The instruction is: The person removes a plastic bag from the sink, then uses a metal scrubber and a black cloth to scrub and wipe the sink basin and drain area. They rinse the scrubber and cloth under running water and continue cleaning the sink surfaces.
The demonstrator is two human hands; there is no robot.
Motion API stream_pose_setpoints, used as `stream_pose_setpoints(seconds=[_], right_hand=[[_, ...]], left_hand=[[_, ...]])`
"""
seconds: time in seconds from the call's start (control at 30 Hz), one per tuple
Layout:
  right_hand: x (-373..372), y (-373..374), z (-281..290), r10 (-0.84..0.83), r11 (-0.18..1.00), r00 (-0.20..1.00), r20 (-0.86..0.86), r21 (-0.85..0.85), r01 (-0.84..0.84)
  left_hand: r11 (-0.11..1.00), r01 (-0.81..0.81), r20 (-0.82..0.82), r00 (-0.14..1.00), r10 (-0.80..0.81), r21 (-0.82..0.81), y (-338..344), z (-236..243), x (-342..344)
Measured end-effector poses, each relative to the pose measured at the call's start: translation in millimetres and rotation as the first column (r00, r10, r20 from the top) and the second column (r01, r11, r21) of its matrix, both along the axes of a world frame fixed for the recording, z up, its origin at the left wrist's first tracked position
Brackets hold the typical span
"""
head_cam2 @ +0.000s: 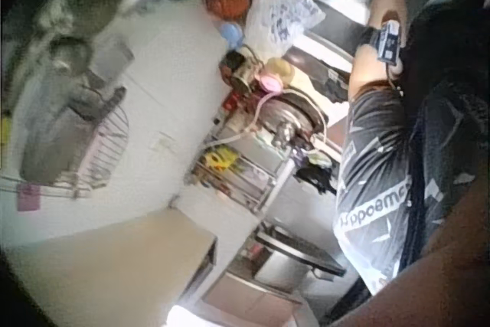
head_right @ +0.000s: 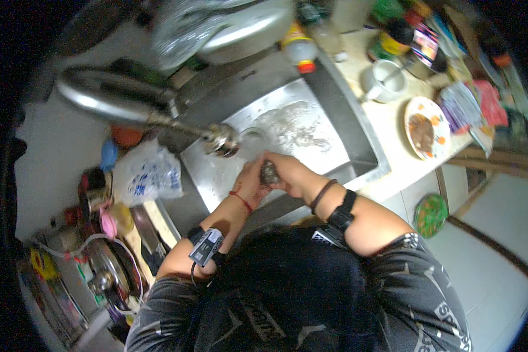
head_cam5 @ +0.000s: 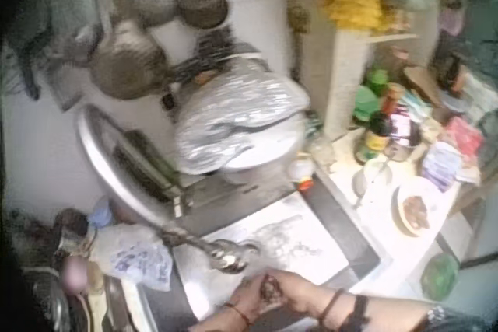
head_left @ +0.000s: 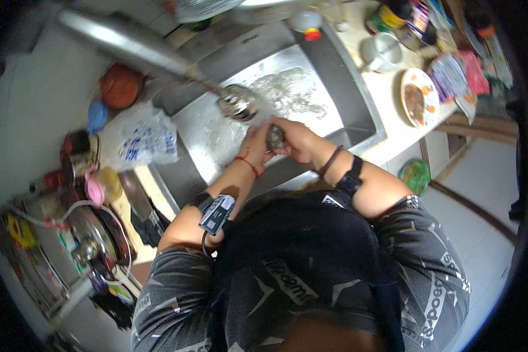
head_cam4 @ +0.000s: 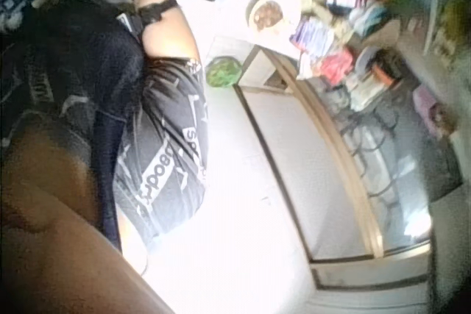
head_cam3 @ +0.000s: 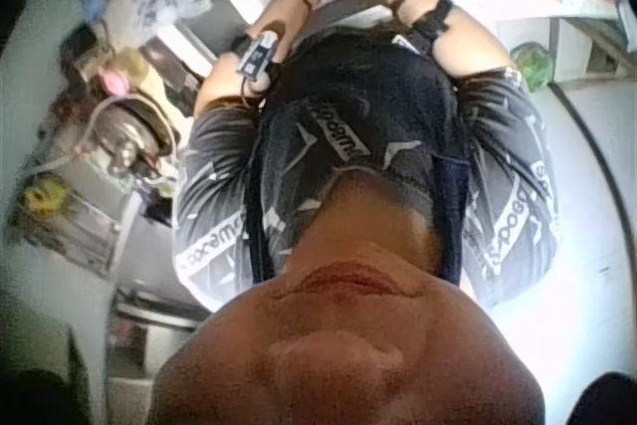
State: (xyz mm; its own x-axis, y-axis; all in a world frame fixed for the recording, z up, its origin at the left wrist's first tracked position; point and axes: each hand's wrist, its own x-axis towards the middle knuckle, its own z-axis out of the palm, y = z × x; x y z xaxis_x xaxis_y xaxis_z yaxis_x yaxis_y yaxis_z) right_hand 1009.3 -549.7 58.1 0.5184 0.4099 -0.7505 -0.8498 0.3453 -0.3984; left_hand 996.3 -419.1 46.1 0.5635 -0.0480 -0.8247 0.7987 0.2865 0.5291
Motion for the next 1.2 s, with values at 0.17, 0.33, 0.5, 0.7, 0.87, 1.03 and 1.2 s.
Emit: stream_pose_setpoints(seconds=[0.17,0.33,0.5,0.7,0.87,1.03,1.2], right_hand=[[21,10,-8,-0.159,0.987,0.981,-0.107,-0.049,0.154],[33,20,0,-0.101,0.982,0.989,0.110,-0.146,0.116],[48,16,7,0.281,0.838,0.954,0.104,-0.510,-0.191],[53,10,19,0.085,0.993,0.983,0.165,0.065,-0.097],[53,17,17,0.010,0.998,0.997,0.082,0.057,-0.015],[58,18,15,0.018,0.989,0.993,0.118,0.147,-0.035],[53,22,24,-0.056,0.996,0.998,0.023,0.066,0.055]], left_hand=[[0.800,0.049,0.476,0.782,-0.403,0.597,1,-2,-9],[0.832,-0.164,0.616,0.748,-0.246,0.531,-13,-3,-1],[0.941,-0.309,0.524,0.829,0.196,0.136,-5,-8,-2],[0.916,-0.398,-0.206,0.901,0.382,-0.042,91,-54,-10],[0.936,-0.346,-0.305,0.887,0.348,0.060,155,-114,-25],[0.938,-0.095,-0.324,0.923,0.208,0.333,183,-179,-40],[0.729,0.012,-0.325,0.900,0.291,0.685,172,-194,-33]])
